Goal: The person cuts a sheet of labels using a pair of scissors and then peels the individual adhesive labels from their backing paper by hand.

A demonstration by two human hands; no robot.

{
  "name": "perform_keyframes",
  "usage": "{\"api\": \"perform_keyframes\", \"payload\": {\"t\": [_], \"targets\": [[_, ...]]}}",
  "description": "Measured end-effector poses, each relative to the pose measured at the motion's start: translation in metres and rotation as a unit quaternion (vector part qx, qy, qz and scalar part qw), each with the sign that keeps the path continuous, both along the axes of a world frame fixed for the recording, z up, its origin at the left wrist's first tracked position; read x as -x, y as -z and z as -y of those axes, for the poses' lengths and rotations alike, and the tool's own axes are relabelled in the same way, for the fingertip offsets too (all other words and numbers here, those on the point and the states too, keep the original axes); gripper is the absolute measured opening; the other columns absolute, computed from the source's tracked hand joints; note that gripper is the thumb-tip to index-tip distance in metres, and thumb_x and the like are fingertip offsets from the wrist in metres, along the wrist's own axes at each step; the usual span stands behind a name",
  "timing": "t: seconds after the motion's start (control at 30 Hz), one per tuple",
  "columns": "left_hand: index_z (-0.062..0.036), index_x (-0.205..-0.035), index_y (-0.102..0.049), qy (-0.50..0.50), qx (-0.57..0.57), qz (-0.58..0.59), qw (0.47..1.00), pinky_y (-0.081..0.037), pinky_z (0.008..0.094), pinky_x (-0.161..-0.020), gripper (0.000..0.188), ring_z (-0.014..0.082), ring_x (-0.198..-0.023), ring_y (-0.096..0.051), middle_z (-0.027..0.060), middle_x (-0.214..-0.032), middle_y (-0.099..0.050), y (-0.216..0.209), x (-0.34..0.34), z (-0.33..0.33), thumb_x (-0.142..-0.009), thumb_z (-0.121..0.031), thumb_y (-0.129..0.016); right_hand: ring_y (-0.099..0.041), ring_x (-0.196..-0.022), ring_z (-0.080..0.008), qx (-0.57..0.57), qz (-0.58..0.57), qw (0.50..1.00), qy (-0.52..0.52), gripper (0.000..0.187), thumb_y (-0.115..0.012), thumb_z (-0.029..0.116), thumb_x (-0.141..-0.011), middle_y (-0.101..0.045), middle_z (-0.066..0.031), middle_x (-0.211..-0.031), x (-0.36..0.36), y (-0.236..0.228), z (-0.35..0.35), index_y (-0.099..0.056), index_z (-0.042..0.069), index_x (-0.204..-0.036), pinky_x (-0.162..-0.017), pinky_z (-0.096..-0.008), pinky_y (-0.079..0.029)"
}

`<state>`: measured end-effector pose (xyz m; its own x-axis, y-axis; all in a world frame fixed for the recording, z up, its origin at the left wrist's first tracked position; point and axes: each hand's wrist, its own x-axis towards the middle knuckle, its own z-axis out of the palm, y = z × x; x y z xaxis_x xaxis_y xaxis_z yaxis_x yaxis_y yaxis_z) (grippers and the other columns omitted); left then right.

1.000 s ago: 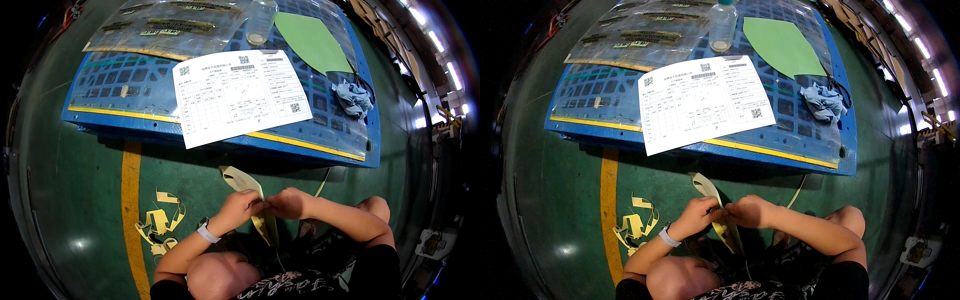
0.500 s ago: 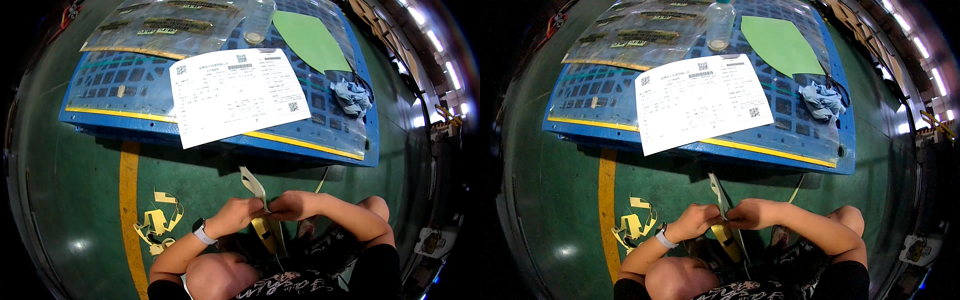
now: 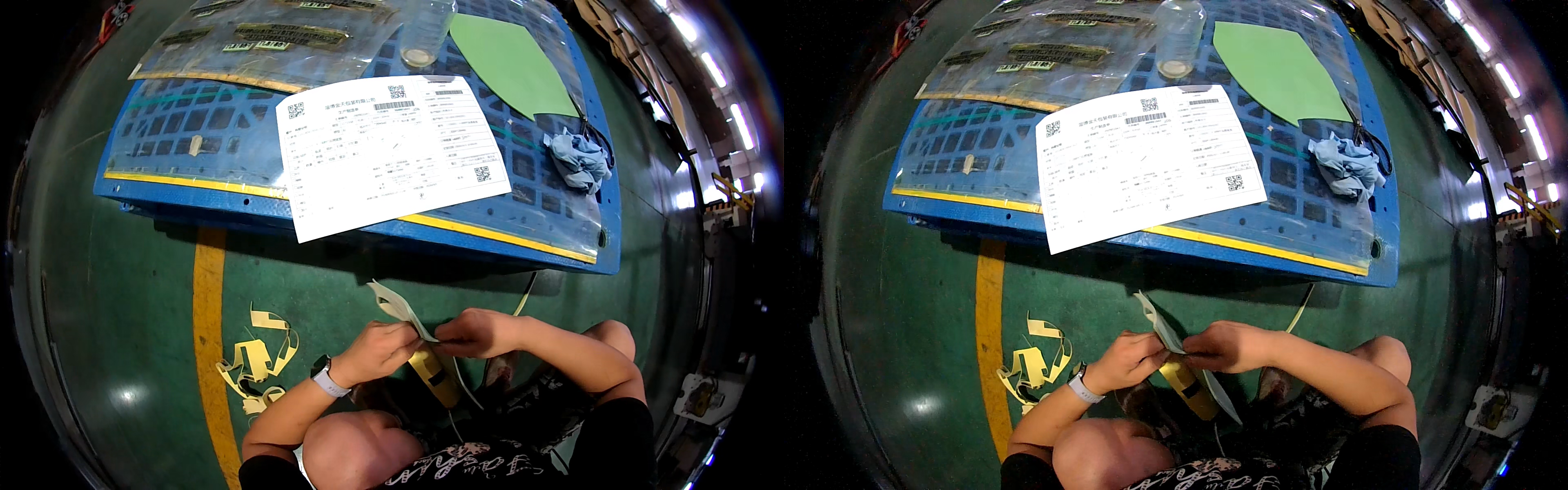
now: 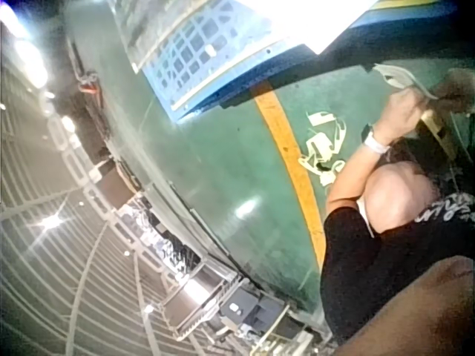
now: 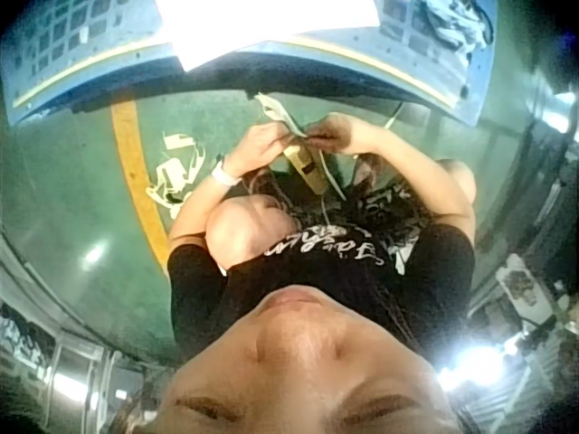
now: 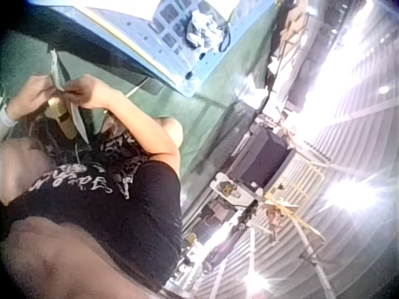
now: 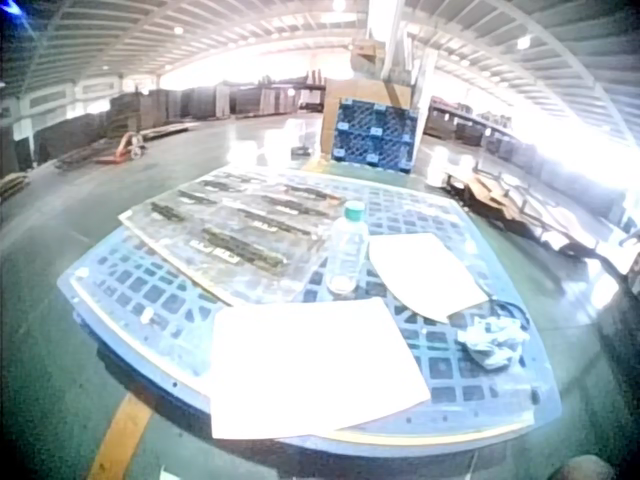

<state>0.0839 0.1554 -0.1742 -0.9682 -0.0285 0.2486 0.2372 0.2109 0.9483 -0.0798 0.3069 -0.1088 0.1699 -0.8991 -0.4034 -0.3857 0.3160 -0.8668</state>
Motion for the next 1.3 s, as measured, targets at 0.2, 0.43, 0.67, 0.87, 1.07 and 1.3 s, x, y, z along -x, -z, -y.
{"api": "perform_keyframes", "payload": {"t": [0.2, 0.43, 0.67, 0.87, 1.07, 1.3], "targets": [[-0.0004, -0.074, -0.049, -0.086, 0.014, 0.066, 0.994, -0.042, 0.0377, -0.051, 0.009, 0.0343, -0.057, -0.053, 0.0158, -0.066, -0.051, 0.0, 0.004, -0.012, -0.076, -0.002, -0.057, -0.05, -0.063, -0.041, 0.041, -0.064, 0.997, 0.007, 0.021, -0.054, 0.021, -0.088, -0.05, -0.0207, -0.063, -0.007, 0.01, -0.001, -0.049, 0.003, -0.079, -0.055, -0.0468, -0.038], [-0.0003, -0.072, -0.047, -0.159, -0.103, 0.169, 0.967, -0.039, 0.0318, -0.05, 0.009, 0.0236, -0.052, -0.048, 0.0146, -0.064, -0.051, 0.016, 0.004, -0.016, -0.078, 0.0, -0.054, -0.05, -0.061, -0.0403, 0.054, -0.12, 0.991, 0.036, 0.02, -0.058, 0.018, -0.085, -0.05, -0.0192, -0.061, -0.018, 0.016, 0.003, -0.048, 0.004, -0.074, -0.053, -0.0475, -0.038], [-0.0027, -0.077, -0.043, -0.123, -0.125, 0.165, 0.97, -0.038, 0.0286, -0.049, 0.011, 0.017, -0.051, -0.044, 0.0098, -0.059, -0.047, 0.024, 0.004, -0.02, -0.081, -0.001, -0.054, -0.054, -0.07, -0.0425, -0.053, -0.101, 0.993, 0.044, 0.02, -0.054, 0.023, -0.087, -0.055, -0.0223, -0.07, -0.017, 0.024, 0.0, -0.054, 0.003, -0.083, -0.06, -0.0493, -0.042], [-0.0029, -0.084, -0.048, -0.063, 0.007, 0.157, 0.986, -0.038, 0.0306, -0.048, 0.016, 0.0194, -0.051, -0.048, 0.011, -0.06, -0.05, 0.003, 0.008, -0.013, -0.084, -0.008, -0.063, -0.054, -0.071, -0.0428, -0.066, -0.064, 0.995, 0.025, 0.018, -0.054, 0.021, -0.086, -0.057, -0.0224, -0.073, -0.009, 0.023, -0.002, -0.055, 0.002, -0.087, -0.061, -0.0486, -0.042], [0.0003, -0.077, -0.054, 0.0, -0.045, 0.168, 0.985, -0.041, 0.0315, -0.05, 0.017, 0.0173, -0.055, -0.053, 0.014, -0.062, -0.054, 0.009, 0.013, -0.006, -0.083, -0.01, -0.065, -0.054, -0.07, -0.0424, -0.068, -0.07, 0.995, -0.022, 0.02, -0.054, 0.022, -0.086, -0.056, -0.0218, -0.072, -0.004, 0.015, 0.001, -0.055, 0.002, -0.086, -0.06, -0.0482, -0.041], [-0.0003, -0.077, -0.056, 0.106, -0.182, 0.188, 0.959, -0.04, 0.0305, -0.052, 0.017, 0.0194, -0.053, -0.048, 0.0117, -0.061, -0.053, 0.002, 0.015, 0.002, -0.084, -0.013, -0.065, -0.052, -0.063, -0.04, -0.017, -0.051, 0.997, -0.047, 0.025, -0.059, 0.026, -0.085, -0.054, -0.0196, -0.065, 0.002, 0.009, -0.008, -0.052, 0.002, -0.078, -0.056, -0.0468, -0.039]]}}
